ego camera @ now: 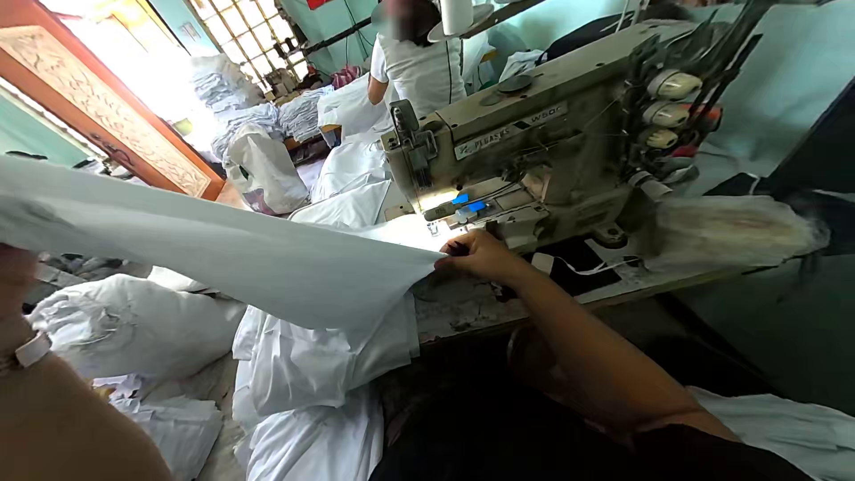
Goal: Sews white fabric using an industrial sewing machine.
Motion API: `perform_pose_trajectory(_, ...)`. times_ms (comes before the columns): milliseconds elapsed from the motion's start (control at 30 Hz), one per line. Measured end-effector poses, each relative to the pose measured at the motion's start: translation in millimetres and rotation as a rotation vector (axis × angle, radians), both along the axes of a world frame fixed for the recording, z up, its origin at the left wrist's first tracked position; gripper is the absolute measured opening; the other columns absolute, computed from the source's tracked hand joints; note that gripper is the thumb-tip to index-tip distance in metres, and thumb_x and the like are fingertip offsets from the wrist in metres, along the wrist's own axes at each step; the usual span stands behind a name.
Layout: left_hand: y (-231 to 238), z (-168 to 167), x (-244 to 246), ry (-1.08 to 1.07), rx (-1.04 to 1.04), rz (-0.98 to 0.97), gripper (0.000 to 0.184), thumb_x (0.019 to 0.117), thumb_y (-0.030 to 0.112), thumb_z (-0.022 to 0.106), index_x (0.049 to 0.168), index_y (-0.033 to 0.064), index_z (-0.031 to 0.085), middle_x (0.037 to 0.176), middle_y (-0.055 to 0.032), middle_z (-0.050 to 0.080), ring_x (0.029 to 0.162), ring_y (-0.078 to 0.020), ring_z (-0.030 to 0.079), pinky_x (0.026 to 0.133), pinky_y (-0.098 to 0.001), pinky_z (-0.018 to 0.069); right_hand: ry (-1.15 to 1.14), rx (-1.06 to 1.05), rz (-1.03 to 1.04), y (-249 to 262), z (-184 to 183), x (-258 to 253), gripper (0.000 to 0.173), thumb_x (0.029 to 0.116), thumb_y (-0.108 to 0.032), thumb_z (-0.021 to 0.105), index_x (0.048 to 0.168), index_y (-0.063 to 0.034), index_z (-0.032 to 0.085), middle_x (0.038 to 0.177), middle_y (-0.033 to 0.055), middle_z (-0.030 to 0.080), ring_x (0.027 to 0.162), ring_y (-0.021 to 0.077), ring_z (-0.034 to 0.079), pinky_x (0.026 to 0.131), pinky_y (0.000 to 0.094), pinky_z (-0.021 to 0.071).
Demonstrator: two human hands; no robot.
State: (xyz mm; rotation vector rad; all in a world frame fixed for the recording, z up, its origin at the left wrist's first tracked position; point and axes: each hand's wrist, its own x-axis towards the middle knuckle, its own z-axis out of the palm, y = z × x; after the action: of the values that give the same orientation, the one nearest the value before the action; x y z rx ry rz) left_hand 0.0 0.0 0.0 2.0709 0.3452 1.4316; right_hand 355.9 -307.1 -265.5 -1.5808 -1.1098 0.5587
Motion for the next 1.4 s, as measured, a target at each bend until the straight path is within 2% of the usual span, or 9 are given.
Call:
perform_pose_trajectory(67,-12.0,15.9,25.4,0.159,0.044,-0.022,0.005,0.1016,0.017,0.059,0.105,0.0153,0.063,0.091,0.0144,0.067,0.084,0.005,0.065,0.079,-0.0156,0.0557,0.073,0.015,0.004,-7.3,-11.9,-4.7,0.016,0.0905,-0.018,0.079,0.089,-0.0041,0.072,0.069,-0.0014,0.064,0.055,0.0019,0.056,0.054,0.0198,0.05)
perform_pose_trajectory(167,-39.3,20.7,52.5,0.285,0.189,0.007,0.02,0.0974,0.03,0.067,0.11,0.0144,0.064,0.092,0.013,0.066,0.08,0.0043,0.065,0.073,-0.0166,0.0565,0.08,0.053,0.02,-12.6,-22.6,-7.3,0.016,0.0895,-0.021,0.079,0.091,-0.0057,0.073,0.074,-0.0044,0.067,0.063,-0.002,0.058,0.061,0.0174,0.0498)
perform_pose_trajectory(300,-85.2,9.9,63.4,0.447,0.26,0.129,0.027,0.1003,0.028,0.064,0.112,0.0041,0.061,0.093,0.006,0.061,0.08,0.008,0.059,0.073,-0.0108,0.0502,0.075,0.111,0.031,-14.9,-34.0,-11.1,0.016,0.0903,-0.022,0.078,0.095,-0.0074,0.074,0.082,-0.0044,0.069,0.069,-0.0026,0.059,0.064,0.0164,0.0496)
perform_pose_trajectory(533,-118.8,-14.9,68.5,0.465,0.47,0.077,0.022,0.0974,0.031,0.068,0.104,0.0103,0.069,0.092,0.0028,0.065,0.079,-0.0014,0.061,0.07,-0.0199,0.0502,0.072,0.186,0.06,-17.1,-39.0,-14.9,0.02,0.0902,-0.025,0.079,0.1,-0.008,0.076,0.099,-0.0018,0.071,0.083,0.0012,0.064,0.075,0.0189,0.0537)
perform_pose_trajectory(667,-113.8,-23.3,83.4,0.496,0.655,0.043,0.029,0.097,0.041,0.065,0.101,0.0126,0.07,0.092,-0.0014,0.065,0.08,-0.0096,0.061,0.069,-0.0316,0.0502,0.085,0.171,0.025,-17.6,-38.2,-16.2,0.019,0.0907,-0.024,0.078,0.098,-0.0075,0.075,0.092,-0.0033,0.07,0.075,-0.0008,0.06,0.068,0.0169,0.0509)
perform_pose_trajectory(867,-150.7,-30.4,103.0,0.59,0.72,0.018,0.025,0.0983,0.034,0.062,0.097,0.0107,0.071,0.087,-0.0001,0.063,0.078,-0.0067,0.057,0.068,-0.0268,0.0458,0.104,0.183,0.04,-16.5,-41.4,-14.8,0.019,0.0899,-0.024,0.079,0.097,-0.0066,0.075,0.089,-0.0028,0.071,0.075,-0.001,0.062,0.069,0.0175,0.0521)
perform_pose_trajectory(1133,-149.8,-51.6,126.8,0.74,0.733,-0.078,0.023,0.1013,0.028,0.056,0.102,0.0143,0.075,0.088,0.0008,0.065,0.078,-0.0132,0.062,0.067,-0.0367,0.051,0.108,0.236,0.052,-17.1,-47.7,-16.0,0.019,0.0895,-0.023,0.08,0.094,-0.0054,0.075,0.093,-0.0021,0.071,0.077,-0.0018,0.061,0.07,0.0161,0.0517)
perform_pose_trajectory(1300,-145.1,-68.9,142.6,0.805,0.644,-0.136,0.022,0.0952,0.037,0.066,0.085,0.0181,0.071,0.076,0.0064,0.06,0.067,-0.0101,0.058,0.061,-0.0368,0.0483,0.138,0.245,0.068,-19.4,-48.4,-19.3,0.017,0.089,-0.021,0.08,0.093,-0.0048,0.075,0.093,-0.0026,0.071,0.076,-0.0034,0.06,0.069,0.0144,0.0507)
perform_pose_trajectory(1400,-138.3,-79.6,153.1,0.83,0.635,-0.218,0.035,0.0917,0.044,0.068,0.07,0.0168,0.063,0.075,0.0041,0.054,0.075,-0.0136,0.054,0.073,-0.0413,0.0437,0.15,0.254,0.068,-20.5,-48.9,-20.6,0.016,0.0874,-0.019,0.081,0.092,-0.0047,0.075,0.093,-0.0031,0.071,0.076,-0.004,0.06,0.068,0.0138,0.0509)
